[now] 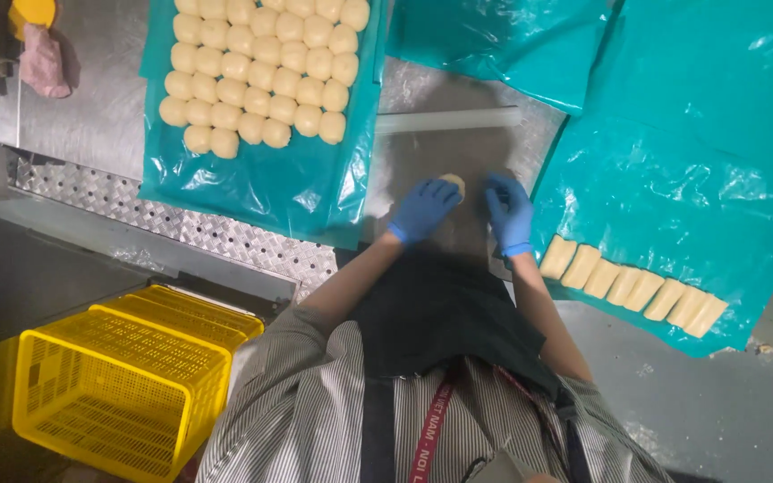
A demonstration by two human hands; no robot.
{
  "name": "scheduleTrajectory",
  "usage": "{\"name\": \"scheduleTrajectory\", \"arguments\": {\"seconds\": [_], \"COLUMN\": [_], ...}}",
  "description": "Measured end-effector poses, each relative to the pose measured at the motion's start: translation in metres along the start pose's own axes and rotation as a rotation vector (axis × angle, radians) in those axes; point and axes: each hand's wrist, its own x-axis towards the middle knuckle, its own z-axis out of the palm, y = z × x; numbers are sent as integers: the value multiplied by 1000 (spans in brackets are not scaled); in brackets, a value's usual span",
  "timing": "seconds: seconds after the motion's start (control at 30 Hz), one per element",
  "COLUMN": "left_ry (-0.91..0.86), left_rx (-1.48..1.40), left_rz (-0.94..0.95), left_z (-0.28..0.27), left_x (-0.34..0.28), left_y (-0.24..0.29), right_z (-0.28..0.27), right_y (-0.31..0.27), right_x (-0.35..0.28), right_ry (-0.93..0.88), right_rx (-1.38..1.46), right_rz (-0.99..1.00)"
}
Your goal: Rolling balls of dough into flat rectangles using a rolling pin.
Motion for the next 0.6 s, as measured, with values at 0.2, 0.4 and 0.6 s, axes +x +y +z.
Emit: {"name": "scheduleTrajectory", "arguments": {"seconds": [0.2,0.4,0.6], "left_ry": [-70,-82,-144], "left_rx": [-352,-511,-540], "left_rz": [-413,-499,-617], "left_z": [30,53,55], "left_x": [-19,-29,-44], "left_y": [4,-22,-13], "right_z": [2,21,27], "right_y": [0,7,-4], "right_x": [-14,-4,-2], "right_ry": [-152,-369,-332], "right_rx": [-108,-140,-93], "right_rz": [-13,-93,35]}}
